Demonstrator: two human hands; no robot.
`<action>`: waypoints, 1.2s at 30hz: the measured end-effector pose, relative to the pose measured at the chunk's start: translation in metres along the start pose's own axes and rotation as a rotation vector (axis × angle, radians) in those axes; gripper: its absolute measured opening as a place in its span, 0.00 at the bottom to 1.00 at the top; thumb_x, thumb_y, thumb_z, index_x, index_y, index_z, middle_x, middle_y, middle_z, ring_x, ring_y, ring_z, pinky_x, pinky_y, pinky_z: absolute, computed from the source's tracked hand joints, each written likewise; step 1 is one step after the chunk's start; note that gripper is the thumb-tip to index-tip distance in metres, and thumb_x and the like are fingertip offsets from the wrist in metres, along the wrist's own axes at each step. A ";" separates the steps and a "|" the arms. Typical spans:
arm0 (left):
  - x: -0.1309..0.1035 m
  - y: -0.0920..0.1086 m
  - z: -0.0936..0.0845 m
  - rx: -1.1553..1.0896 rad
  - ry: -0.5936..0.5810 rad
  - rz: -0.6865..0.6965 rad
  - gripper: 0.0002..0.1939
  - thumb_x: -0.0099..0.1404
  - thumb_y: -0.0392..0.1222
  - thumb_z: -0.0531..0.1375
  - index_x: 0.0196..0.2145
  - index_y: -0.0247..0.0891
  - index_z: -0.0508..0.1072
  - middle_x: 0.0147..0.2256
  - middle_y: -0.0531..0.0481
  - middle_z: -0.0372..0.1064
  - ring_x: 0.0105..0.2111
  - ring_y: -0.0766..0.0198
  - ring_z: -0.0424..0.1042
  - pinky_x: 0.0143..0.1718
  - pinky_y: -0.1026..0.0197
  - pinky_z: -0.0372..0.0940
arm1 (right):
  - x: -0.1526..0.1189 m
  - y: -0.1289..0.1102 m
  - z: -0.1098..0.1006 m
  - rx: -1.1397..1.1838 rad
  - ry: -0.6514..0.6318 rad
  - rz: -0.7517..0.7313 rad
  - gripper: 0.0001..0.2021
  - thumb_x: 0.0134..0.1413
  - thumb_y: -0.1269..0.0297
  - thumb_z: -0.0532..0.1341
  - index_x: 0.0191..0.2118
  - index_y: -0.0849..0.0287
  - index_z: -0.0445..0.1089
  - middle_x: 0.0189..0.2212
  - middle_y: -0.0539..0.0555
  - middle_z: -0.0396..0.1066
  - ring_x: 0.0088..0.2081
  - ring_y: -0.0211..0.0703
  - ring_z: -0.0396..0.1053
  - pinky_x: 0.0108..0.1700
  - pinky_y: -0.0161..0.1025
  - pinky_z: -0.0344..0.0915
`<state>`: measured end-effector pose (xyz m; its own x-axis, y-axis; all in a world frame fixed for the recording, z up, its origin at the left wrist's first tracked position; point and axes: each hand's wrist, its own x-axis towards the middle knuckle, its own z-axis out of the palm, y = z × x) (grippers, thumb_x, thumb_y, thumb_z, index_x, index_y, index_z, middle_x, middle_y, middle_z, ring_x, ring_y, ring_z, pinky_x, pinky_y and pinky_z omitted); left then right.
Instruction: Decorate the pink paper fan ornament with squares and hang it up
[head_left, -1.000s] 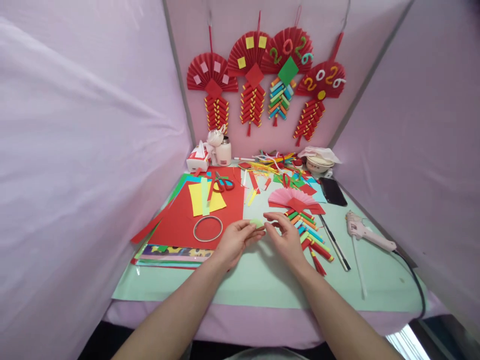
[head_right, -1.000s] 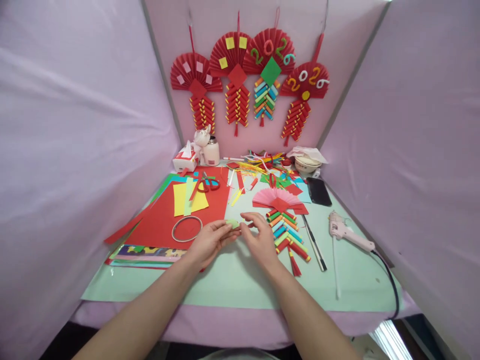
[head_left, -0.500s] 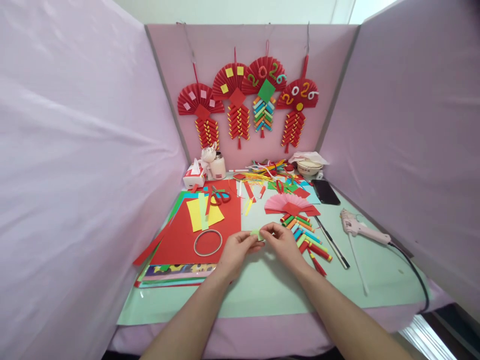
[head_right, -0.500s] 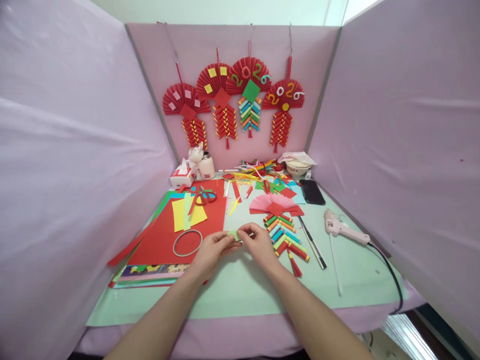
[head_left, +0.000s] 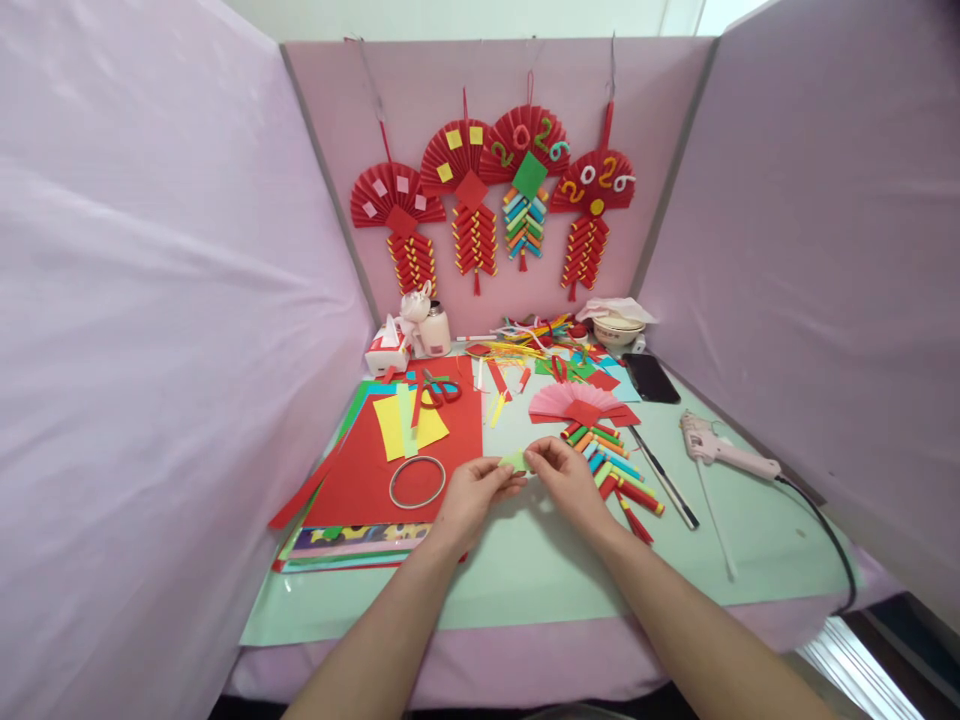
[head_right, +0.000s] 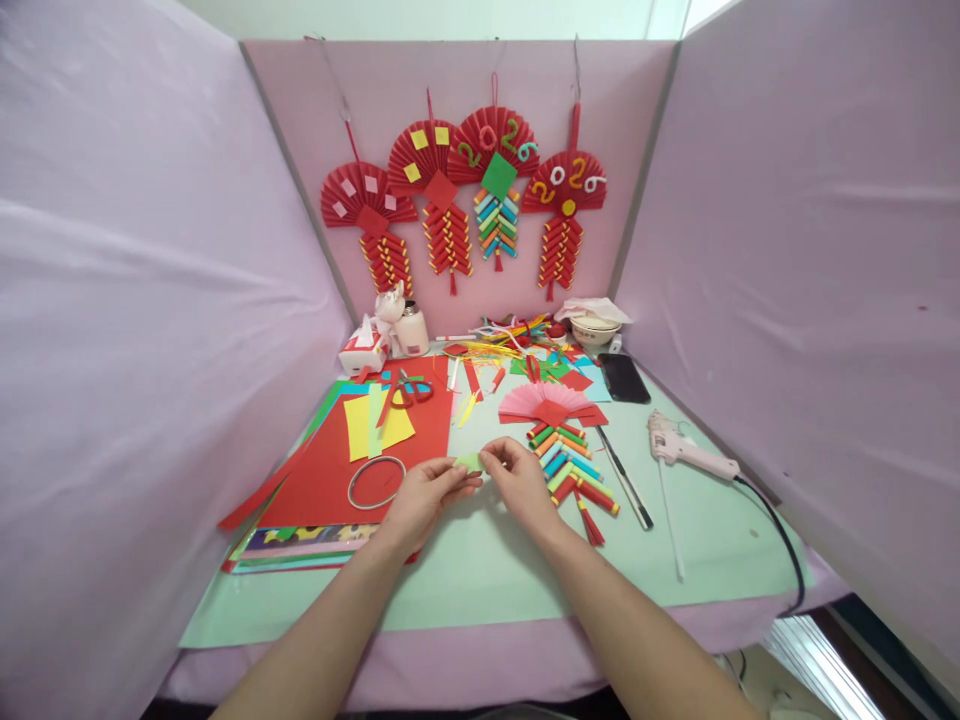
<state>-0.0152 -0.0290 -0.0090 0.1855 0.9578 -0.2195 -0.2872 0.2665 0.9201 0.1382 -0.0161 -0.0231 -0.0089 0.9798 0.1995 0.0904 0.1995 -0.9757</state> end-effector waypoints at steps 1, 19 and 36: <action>0.000 0.000 0.000 -0.010 -0.013 -0.007 0.14 0.52 0.44 0.70 0.33 0.31 0.77 0.32 0.44 0.77 0.37 0.62 0.76 0.42 0.64 0.69 | 0.000 0.000 0.000 0.004 0.005 -0.002 0.10 0.52 0.56 0.60 0.30 0.58 0.67 0.26 0.50 0.68 0.29 0.40 0.65 0.33 0.38 0.62; -0.001 -0.002 0.001 -0.050 -0.035 -0.027 0.14 0.51 0.44 0.70 0.32 0.32 0.77 0.31 0.46 0.76 0.35 0.64 0.75 0.42 0.64 0.68 | -0.004 -0.001 0.002 -0.084 0.032 -0.024 0.09 0.52 0.58 0.60 0.35 0.58 0.71 0.31 0.52 0.73 0.29 0.41 0.69 0.31 0.37 0.67; 0.000 -0.007 0.004 0.128 0.070 0.146 0.11 0.52 0.44 0.67 0.28 0.34 0.75 0.25 0.50 0.72 0.29 0.64 0.72 0.34 0.65 0.64 | -0.010 0.005 0.007 -0.208 -0.011 -0.134 0.09 0.56 0.59 0.59 0.40 0.57 0.71 0.34 0.53 0.72 0.33 0.42 0.70 0.34 0.38 0.67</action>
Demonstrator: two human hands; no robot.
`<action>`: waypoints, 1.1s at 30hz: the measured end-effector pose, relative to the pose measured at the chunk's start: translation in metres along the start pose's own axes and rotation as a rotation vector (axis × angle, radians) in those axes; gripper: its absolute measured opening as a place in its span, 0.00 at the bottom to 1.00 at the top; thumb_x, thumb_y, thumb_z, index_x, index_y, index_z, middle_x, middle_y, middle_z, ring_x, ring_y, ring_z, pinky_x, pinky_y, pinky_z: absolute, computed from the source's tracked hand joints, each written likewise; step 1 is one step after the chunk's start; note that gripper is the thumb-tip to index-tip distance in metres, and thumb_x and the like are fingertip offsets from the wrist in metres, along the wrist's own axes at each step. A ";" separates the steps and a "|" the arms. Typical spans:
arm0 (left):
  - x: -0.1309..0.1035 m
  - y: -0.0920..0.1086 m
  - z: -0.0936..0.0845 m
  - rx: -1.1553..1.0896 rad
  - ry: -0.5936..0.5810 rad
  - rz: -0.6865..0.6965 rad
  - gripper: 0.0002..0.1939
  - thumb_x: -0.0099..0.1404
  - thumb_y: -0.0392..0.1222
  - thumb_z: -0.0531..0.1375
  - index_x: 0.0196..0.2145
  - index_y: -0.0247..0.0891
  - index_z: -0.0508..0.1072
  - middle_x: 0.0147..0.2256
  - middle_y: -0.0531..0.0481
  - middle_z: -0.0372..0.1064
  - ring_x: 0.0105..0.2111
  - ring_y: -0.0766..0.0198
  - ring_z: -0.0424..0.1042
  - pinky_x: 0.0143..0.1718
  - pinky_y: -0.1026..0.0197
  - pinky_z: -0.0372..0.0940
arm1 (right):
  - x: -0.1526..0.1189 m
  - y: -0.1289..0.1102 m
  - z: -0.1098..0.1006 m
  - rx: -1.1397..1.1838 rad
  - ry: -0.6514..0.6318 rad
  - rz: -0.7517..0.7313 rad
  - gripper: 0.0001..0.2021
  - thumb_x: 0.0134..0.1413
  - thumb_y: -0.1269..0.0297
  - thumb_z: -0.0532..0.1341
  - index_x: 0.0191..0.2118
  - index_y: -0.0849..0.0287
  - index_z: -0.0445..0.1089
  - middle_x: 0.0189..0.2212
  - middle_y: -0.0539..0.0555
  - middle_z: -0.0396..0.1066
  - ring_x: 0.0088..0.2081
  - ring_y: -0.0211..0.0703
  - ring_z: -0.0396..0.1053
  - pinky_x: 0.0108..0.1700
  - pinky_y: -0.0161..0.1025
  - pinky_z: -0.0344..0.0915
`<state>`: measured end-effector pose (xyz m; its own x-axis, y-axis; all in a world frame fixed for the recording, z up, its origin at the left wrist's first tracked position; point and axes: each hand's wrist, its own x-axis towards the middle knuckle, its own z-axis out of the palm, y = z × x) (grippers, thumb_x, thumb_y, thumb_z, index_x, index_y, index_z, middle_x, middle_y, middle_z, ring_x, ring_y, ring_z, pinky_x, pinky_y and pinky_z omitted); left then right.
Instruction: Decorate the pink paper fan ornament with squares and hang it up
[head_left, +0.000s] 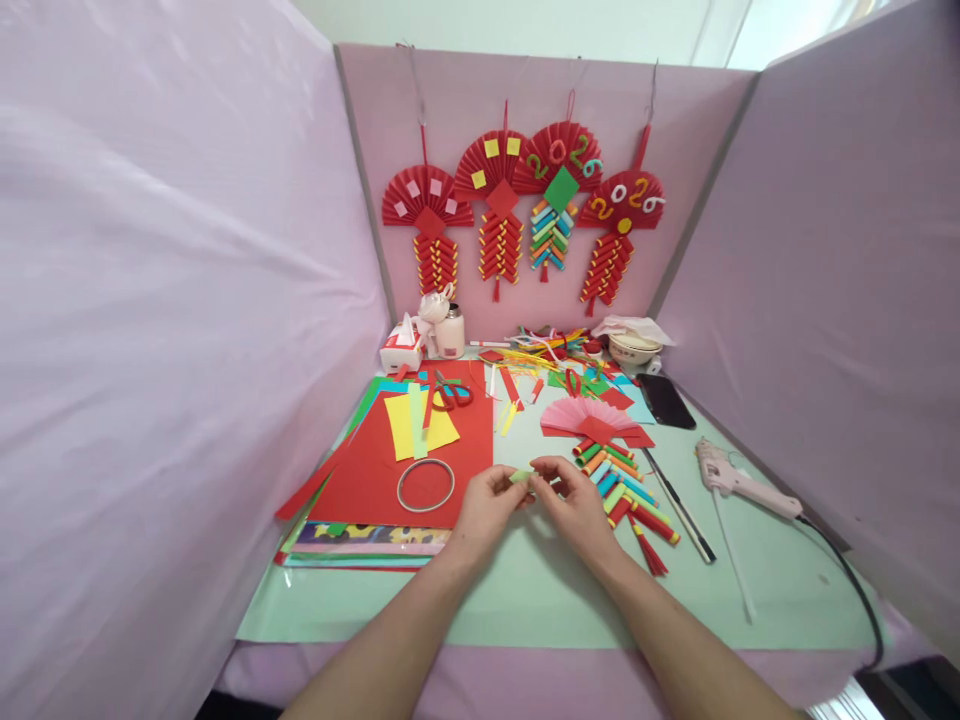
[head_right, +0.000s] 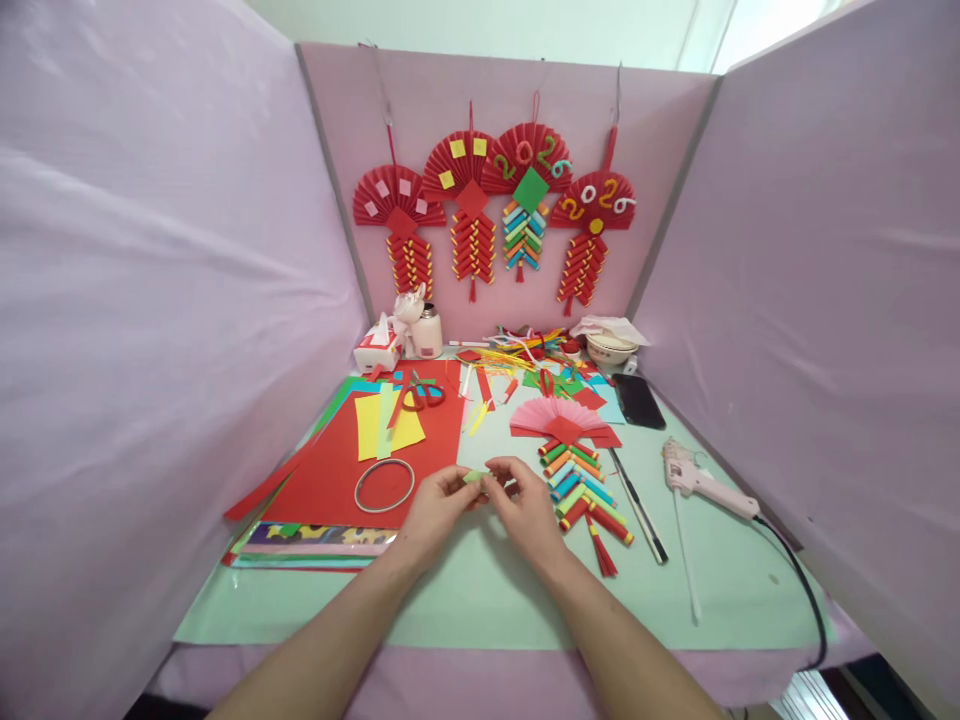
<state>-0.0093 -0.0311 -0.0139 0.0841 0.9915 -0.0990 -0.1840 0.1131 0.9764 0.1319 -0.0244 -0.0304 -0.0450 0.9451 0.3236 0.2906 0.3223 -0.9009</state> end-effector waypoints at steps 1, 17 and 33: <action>0.000 0.000 0.000 0.025 -0.002 0.023 0.09 0.52 0.43 0.66 0.28 0.34 0.75 0.25 0.50 0.72 0.29 0.64 0.71 0.34 0.64 0.64 | 0.000 0.000 0.000 -0.005 -0.012 -0.012 0.09 0.56 0.59 0.59 0.39 0.57 0.71 0.34 0.54 0.72 0.34 0.43 0.70 0.34 0.38 0.67; 0.018 0.013 -0.001 0.879 -0.097 0.441 0.10 0.63 0.35 0.55 0.33 0.38 0.77 0.32 0.46 0.71 0.34 0.59 0.68 0.36 0.61 0.59 | 0.007 0.003 -0.008 -0.155 0.001 -0.132 0.06 0.60 0.63 0.57 0.34 0.56 0.68 0.33 0.53 0.68 0.35 0.43 0.66 0.34 0.39 0.62; 0.010 0.000 -0.008 1.183 -0.053 0.338 0.09 0.65 0.35 0.54 0.41 0.38 0.72 0.36 0.48 0.72 0.37 0.60 0.70 0.37 0.61 0.61 | 0.003 0.014 -0.003 -0.357 -0.153 -0.143 0.04 0.60 0.67 0.54 0.34 0.56 0.66 0.32 0.52 0.69 0.36 0.45 0.65 0.39 0.40 0.61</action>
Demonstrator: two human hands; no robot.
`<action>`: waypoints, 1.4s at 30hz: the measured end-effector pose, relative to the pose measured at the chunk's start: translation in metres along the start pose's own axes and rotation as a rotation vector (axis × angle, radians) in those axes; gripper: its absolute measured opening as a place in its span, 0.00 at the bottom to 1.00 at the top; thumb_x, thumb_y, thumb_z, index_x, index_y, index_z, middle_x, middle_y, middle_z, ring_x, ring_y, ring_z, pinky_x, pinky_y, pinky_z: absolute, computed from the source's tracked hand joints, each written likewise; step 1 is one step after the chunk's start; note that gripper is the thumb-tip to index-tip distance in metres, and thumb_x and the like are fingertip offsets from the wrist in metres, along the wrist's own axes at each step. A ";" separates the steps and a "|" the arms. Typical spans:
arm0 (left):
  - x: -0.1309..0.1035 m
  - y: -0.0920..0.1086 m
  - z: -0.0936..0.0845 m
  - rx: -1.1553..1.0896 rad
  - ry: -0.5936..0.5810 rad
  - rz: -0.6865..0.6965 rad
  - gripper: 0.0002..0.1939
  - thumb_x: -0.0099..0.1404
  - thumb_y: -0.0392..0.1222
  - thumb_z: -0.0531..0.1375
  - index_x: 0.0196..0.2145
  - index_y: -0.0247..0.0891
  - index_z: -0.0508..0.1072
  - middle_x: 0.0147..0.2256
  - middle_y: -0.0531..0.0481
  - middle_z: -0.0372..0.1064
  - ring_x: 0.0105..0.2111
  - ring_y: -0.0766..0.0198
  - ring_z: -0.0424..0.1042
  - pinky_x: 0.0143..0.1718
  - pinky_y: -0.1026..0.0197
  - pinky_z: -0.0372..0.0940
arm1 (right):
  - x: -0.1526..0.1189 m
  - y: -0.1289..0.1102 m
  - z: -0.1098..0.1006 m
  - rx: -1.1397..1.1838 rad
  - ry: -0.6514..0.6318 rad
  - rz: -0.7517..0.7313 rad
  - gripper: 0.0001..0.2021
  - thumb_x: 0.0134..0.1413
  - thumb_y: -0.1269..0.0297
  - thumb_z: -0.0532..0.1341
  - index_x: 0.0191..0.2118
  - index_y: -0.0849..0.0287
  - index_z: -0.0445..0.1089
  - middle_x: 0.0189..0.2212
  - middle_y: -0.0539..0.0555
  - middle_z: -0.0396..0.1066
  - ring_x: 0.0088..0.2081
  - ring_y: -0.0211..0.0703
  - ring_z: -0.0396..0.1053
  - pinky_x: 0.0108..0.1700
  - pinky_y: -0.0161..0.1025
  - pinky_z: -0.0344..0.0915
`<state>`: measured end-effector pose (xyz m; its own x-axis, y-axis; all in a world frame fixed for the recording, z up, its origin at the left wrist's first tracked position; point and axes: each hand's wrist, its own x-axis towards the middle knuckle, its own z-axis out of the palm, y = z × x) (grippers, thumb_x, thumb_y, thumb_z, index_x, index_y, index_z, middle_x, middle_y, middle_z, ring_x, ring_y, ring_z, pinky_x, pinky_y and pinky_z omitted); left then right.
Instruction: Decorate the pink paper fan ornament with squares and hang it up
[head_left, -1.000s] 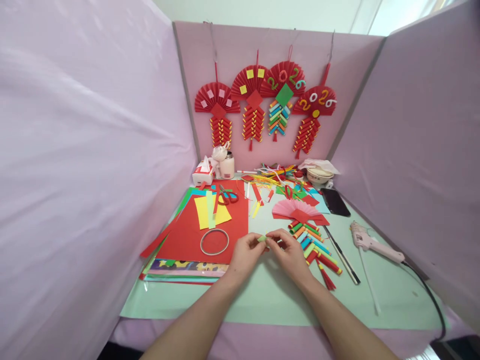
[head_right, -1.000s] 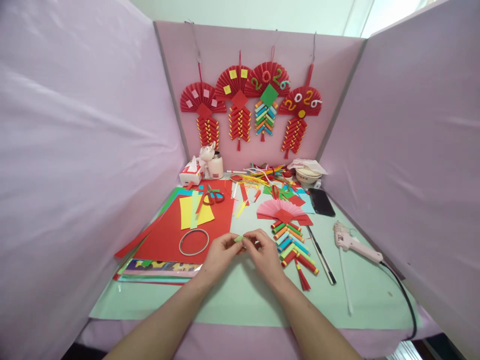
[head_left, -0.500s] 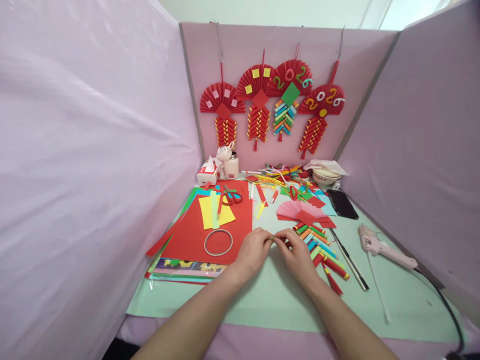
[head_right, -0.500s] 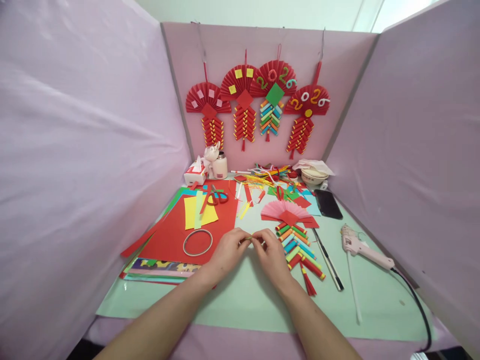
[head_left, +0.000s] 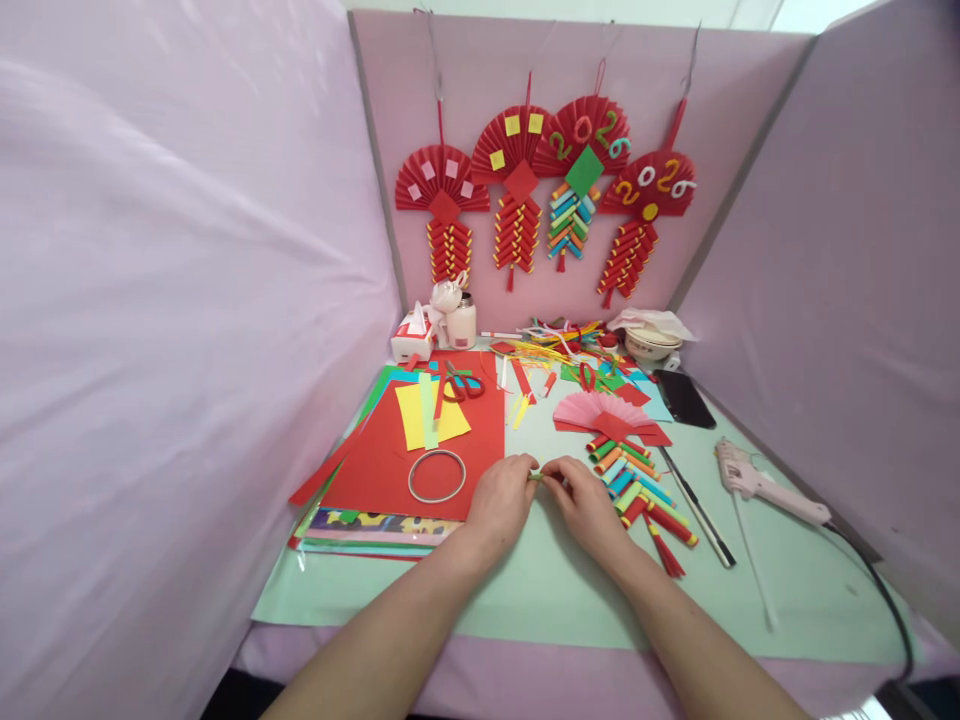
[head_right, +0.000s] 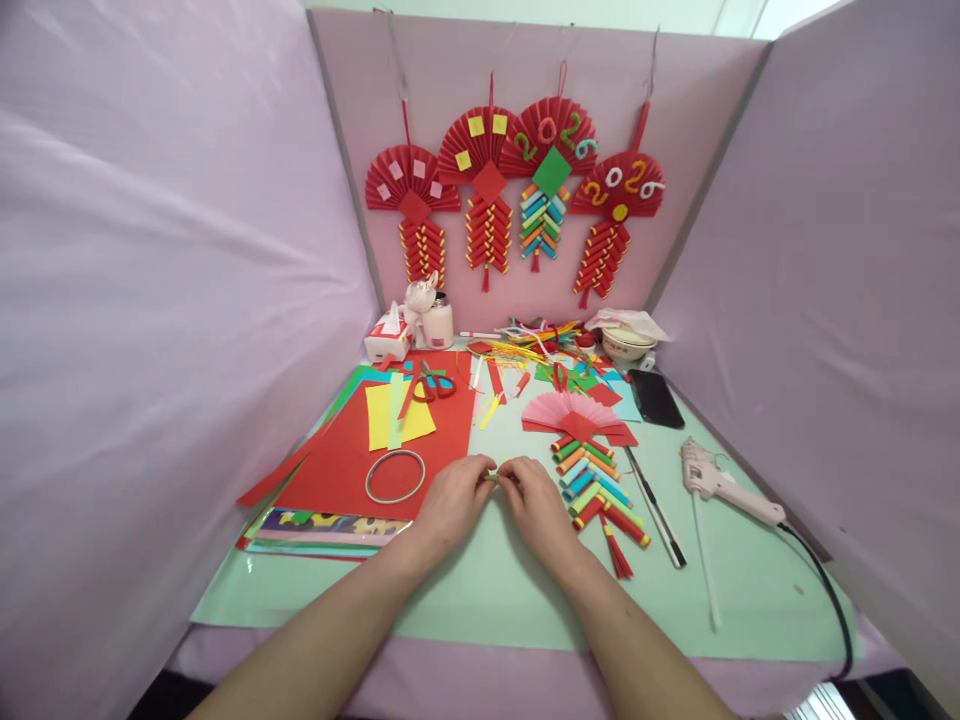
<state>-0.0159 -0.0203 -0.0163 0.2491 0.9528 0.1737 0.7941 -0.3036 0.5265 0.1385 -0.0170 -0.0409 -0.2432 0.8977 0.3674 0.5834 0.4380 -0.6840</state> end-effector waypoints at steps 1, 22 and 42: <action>0.000 -0.001 0.000 -0.008 0.007 -0.002 0.10 0.65 0.34 0.54 0.42 0.38 0.72 0.36 0.48 0.72 0.37 0.60 0.70 0.37 0.61 0.61 | 0.000 0.000 0.000 -0.007 -0.003 -0.001 0.04 0.60 0.68 0.55 0.34 0.56 0.66 0.32 0.52 0.68 0.37 0.45 0.65 0.39 0.40 0.61; 0.003 -0.006 0.003 0.046 -0.058 0.043 0.15 0.61 0.30 0.53 0.44 0.39 0.69 0.38 0.48 0.72 0.39 0.59 0.71 0.39 0.60 0.61 | 0.000 0.003 0.002 -0.046 -0.022 0.028 0.11 0.54 0.80 0.53 0.37 0.57 0.66 0.34 0.53 0.69 0.38 0.43 0.66 0.42 0.40 0.62; 0.001 -0.008 0.009 0.013 -0.084 0.043 0.26 0.64 0.31 0.51 0.59 0.38 0.60 0.44 0.44 0.72 0.44 0.57 0.70 0.45 0.56 0.64 | -0.001 0.004 0.001 -0.046 -0.021 0.042 0.13 0.52 0.77 0.54 0.43 0.57 0.66 0.39 0.55 0.72 0.41 0.45 0.68 0.45 0.43 0.65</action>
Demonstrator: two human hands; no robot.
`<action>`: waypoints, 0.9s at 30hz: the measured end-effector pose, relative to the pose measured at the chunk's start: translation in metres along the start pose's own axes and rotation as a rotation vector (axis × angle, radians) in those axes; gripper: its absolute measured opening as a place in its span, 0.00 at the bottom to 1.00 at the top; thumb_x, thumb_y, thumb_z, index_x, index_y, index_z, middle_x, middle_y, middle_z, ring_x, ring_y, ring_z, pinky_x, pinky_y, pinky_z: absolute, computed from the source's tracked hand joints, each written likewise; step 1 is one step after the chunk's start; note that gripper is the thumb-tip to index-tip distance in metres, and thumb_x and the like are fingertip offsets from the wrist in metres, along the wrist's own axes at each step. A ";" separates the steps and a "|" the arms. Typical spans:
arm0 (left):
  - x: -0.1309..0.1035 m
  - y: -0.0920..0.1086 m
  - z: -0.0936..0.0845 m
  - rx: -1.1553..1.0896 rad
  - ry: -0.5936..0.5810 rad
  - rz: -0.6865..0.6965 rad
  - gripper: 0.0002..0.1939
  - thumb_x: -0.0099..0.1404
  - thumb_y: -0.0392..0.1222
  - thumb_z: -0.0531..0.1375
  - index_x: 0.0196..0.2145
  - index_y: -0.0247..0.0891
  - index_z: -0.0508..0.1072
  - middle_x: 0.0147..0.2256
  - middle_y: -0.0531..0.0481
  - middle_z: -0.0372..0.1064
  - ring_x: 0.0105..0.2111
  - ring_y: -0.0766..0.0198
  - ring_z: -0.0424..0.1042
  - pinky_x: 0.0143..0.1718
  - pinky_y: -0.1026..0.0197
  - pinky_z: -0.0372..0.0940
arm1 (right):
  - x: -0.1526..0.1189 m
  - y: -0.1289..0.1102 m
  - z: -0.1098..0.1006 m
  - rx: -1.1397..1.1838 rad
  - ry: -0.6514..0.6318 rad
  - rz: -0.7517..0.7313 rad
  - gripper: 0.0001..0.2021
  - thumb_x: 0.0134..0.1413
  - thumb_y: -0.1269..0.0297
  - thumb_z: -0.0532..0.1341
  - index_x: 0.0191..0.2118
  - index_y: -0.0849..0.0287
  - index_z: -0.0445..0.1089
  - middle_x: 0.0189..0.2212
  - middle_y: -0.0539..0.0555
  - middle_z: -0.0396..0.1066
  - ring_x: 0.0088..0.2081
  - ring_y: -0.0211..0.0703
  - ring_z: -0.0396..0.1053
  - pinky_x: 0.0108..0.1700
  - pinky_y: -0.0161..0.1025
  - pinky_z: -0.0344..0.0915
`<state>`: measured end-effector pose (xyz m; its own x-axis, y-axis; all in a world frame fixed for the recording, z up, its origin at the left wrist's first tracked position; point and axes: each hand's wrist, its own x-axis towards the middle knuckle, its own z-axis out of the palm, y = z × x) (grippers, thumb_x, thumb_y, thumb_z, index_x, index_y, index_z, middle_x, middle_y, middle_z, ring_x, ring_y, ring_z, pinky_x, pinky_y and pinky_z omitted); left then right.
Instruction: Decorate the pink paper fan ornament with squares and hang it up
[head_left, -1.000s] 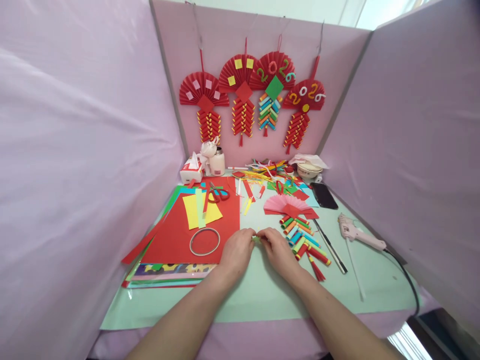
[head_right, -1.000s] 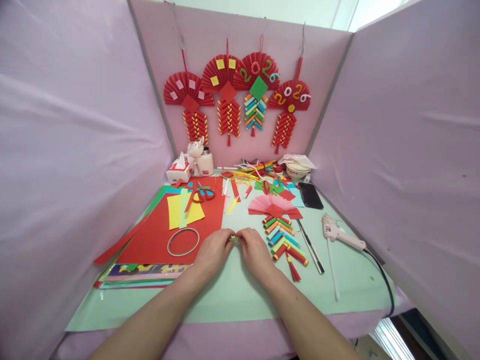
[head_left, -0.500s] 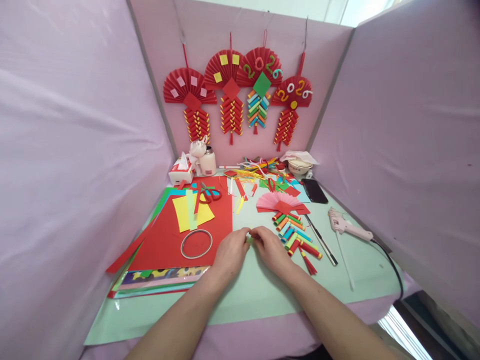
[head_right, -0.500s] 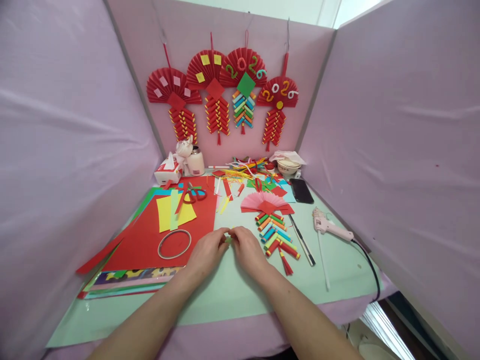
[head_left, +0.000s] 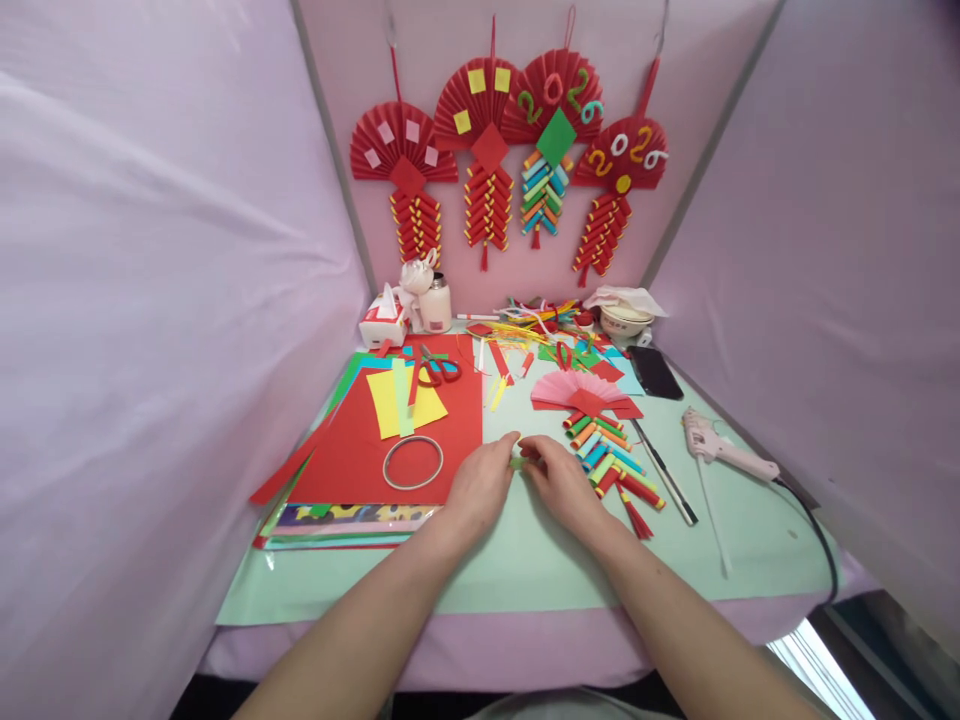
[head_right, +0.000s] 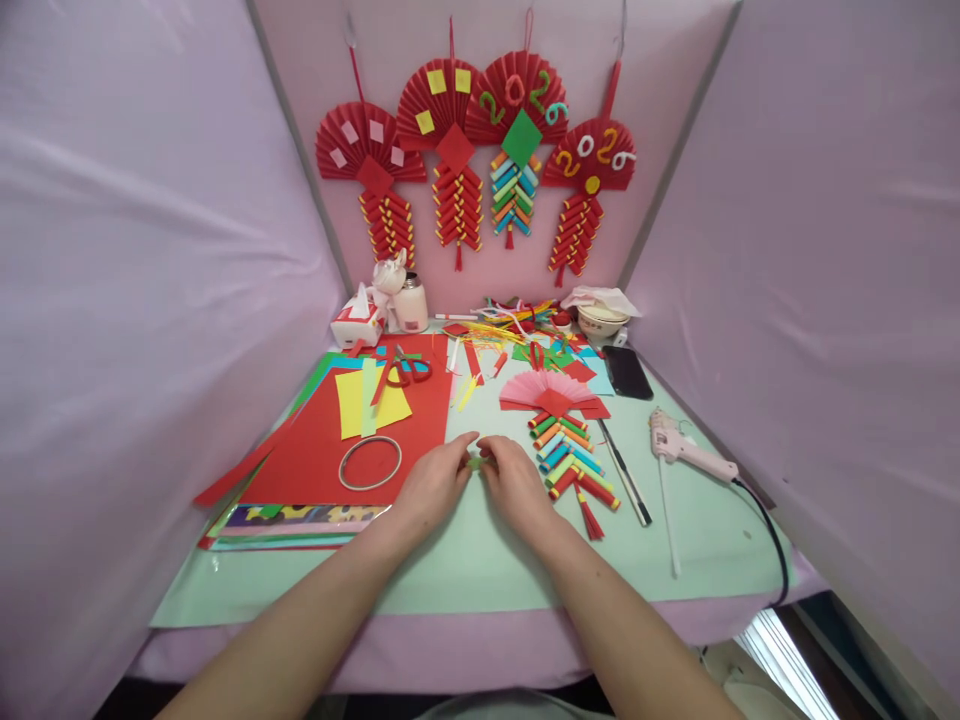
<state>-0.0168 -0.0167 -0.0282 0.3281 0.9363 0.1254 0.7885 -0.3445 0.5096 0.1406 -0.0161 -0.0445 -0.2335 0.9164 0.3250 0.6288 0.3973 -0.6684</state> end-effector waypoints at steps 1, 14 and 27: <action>0.000 -0.001 0.001 -0.004 0.000 0.005 0.26 0.63 0.31 0.51 0.59 0.38 0.59 0.44 0.45 0.72 0.45 0.57 0.70 0.46 0.56 0.64 | 0.000 -0.001 -0.001 -0.005 0.000 0.002 0.14 0.51 0.77 0.55 0.43 0.58 0.66 0.39 0.55 0.72 0.42 0.45 0.68 0.45 0.43 0.65; 0.000 0.004 0.000 -0.046 -0.020 -0.005 0.25 0.63 0.31 0.52 0.59 0.37 0.60 0.44 0.44 0.72 0.45 0.57 0.71 0.47 0.57 0.64 | -0.002 0.004 0.000 0.033 0.000 -0.013 0.14 0.52 0.76 0.53 0.44 0.58 0.65 0.41 0.55 0.70 0.39 0.43 0.71 0.43 0.43 0.67; 0.000 0.007 -0.006 -0.174 0.023 -0.055 0.26 0.62 0.29 0.52 0.58 0.38 0.61 0.40 0.47 0.73 0.41 0.60 0.72 0.44 0.59 0.65 | 0.000 0.003 -0.001 0.081 0.045 0.028 0.11 0.54 0.69 0.56 0.45 0.57 0.66 0.42 0.56 0.68 0.38 0.43 0.71 0.40 0.42 0.69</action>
<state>-0.0148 -0.0185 -0.0198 0.2731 0.9554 0.1121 0.7021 -0.2776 0.6557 0.1429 -0.0154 -0.0460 -0.1822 0.9248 0.3339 0.5722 0.3759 -0.7289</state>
